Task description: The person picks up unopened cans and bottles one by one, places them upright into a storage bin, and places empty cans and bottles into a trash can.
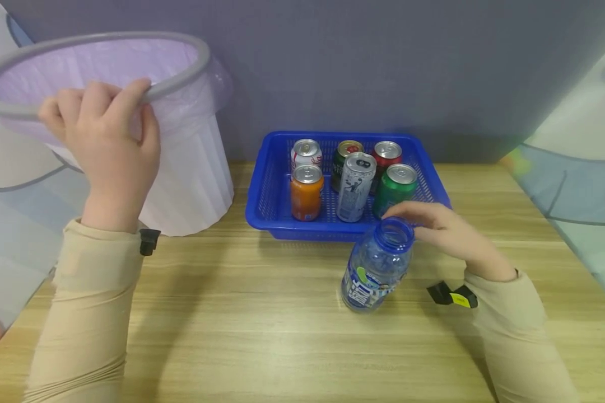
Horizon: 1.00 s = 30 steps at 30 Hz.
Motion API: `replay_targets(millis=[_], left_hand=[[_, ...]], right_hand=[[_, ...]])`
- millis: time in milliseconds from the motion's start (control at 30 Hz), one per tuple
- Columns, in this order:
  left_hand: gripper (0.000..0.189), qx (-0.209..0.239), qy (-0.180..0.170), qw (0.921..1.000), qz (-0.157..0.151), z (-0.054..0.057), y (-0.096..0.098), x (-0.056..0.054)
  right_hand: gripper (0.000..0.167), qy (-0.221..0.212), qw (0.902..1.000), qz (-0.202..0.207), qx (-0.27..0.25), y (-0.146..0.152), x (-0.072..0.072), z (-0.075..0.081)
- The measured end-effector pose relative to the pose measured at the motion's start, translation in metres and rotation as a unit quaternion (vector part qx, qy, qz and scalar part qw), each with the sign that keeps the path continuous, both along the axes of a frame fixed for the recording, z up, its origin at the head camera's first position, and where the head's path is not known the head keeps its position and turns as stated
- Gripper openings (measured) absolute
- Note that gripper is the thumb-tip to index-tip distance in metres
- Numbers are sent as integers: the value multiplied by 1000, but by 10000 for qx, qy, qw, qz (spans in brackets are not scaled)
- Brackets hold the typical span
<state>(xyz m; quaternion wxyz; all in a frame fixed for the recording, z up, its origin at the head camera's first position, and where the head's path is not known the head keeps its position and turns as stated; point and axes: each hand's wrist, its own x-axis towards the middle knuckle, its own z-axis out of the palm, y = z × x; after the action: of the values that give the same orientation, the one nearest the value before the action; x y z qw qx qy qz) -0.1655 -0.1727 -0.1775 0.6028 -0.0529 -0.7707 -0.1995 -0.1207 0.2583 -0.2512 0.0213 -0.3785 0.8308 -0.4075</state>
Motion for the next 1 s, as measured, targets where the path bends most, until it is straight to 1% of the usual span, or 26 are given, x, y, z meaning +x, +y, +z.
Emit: replay_targets(millis=[67,100,167,200,333,400,433,467,600,667,700,767,900,1000], left_hand=[[21,-13,29,10000,-4,0,0,0],[21,-23,39,10000,-7,0,0,0],[22,-39,47,10000,-12,0,0,1],[22,-43,47,10000,-20,0,0,1],[23,-76,34,10000,-35,0,-1,0],[24,-94,23,10000,-25,0,-1,-1],[24,-99,21,9999,-17,0,-1,-1],[24,-98,21,10000,-3,0,-1,-1],[24,-72,12,10000,23,0,-1,0],[25,-50,20,10000,30,-1,-2,0],[25,-49,25,10000,24,0,-1,0],[25,-50,24,10000,18,0,-1,0],[26,-81,-1,10000,15,0,-1,-2],[27,-87,-3,10000,36,0,0,-1]], right_hand=[[48,-48,9975,710,9,4,1,2],[52,-47,9951,981,72,5,0,2],[60,-105,9907,1340,222,6,1,3],[60,-31,9880,1529,224,7,0,3],[68,150,9739,2266,3,3,-1,2],[72,195,9670,2534,-158,0,-1,3],[76,155,9664,2562,-152,-1,1,3],[79,92,9678,2512,-97,-2,2,3],[84,-252,9775,2084,194,-8,6,3],[84,-388,9807,1896,263,-11,8,3],[84,-454,9812,1863,209,-13,8,3],[85,-516,9799,1926,-36,-16,8,0],[81,-475,9745,2115,-574,-22,7,-5],[76,-462,9743,2084,-715,-24,7,-6]])
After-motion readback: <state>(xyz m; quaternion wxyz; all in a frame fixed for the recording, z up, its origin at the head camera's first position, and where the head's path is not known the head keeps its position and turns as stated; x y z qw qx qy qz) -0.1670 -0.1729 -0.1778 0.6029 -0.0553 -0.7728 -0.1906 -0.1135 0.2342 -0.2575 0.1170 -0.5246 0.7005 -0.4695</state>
